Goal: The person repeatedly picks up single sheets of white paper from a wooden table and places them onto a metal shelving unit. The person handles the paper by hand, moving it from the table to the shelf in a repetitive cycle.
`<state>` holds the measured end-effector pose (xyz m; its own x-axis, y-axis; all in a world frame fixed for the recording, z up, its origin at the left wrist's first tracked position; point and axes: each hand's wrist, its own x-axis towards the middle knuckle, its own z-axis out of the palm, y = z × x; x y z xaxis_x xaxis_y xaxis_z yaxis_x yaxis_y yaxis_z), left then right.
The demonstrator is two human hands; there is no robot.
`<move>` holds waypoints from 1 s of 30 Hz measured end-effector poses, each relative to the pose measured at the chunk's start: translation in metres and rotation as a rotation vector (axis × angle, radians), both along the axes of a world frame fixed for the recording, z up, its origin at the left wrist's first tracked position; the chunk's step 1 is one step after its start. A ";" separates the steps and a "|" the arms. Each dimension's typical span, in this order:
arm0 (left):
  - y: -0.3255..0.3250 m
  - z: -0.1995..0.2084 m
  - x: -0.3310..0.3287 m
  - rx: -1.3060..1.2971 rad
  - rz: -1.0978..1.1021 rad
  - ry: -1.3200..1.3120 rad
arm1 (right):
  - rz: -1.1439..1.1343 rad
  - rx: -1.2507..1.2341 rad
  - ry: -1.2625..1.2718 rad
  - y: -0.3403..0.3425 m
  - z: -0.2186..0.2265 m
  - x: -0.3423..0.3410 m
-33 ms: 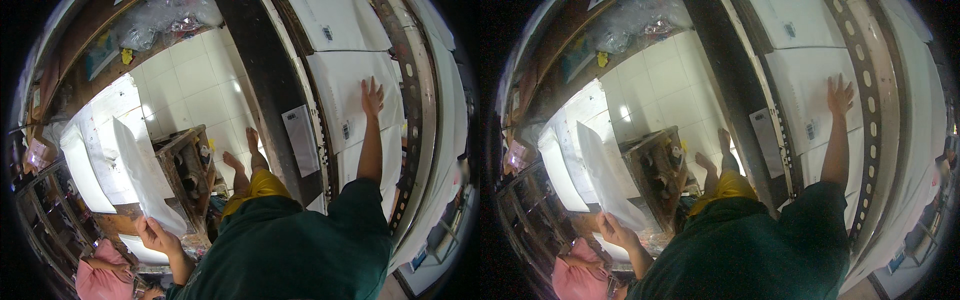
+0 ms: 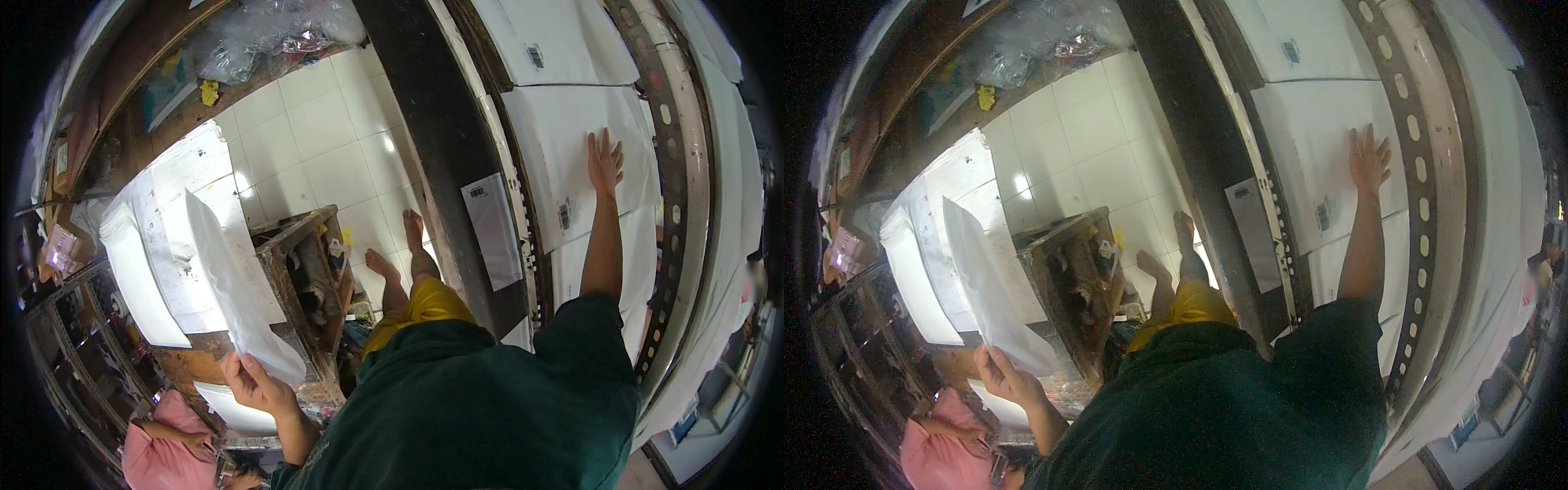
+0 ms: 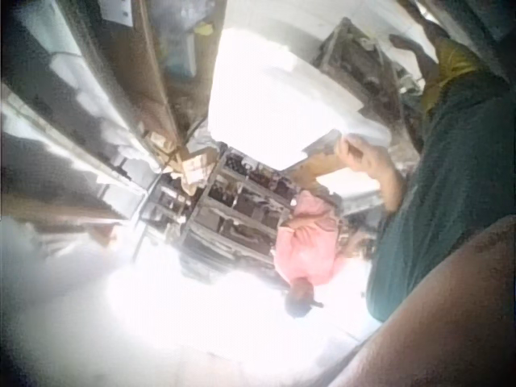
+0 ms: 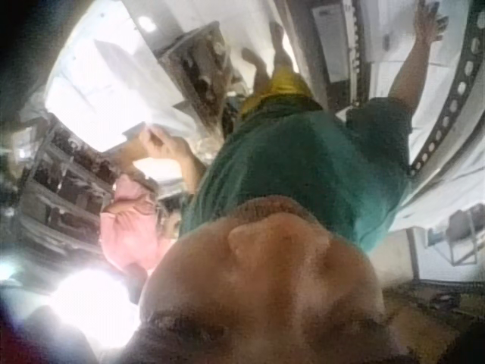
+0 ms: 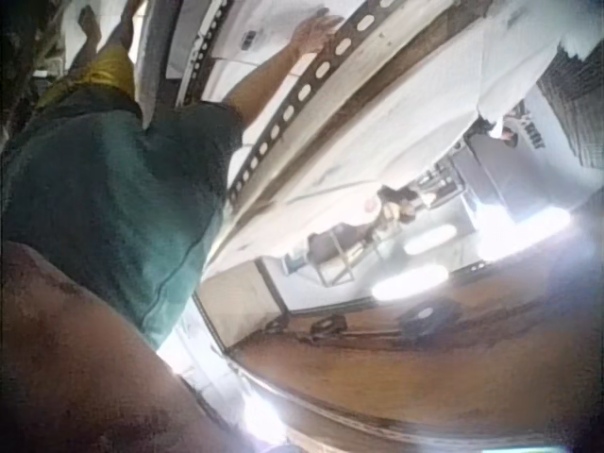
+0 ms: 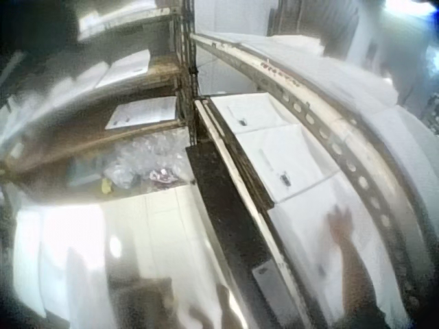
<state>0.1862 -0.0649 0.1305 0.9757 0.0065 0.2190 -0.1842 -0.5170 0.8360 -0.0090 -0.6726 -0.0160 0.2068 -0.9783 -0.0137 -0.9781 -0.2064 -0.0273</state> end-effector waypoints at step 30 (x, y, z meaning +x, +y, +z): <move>-0.111 0.074 0.002 -0.037 -0.496 -0.096 | 1.274 0.752 -1.054 0.340 0.220 0.200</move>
<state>0.1883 -0.1762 0.2047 0.8386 -0.4433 0.3166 -0.4774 -0.3179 0.8191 0.1905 -0.3326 0.2037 0.9542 -0.0801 0.2883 0.2373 -0.3842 -0.8922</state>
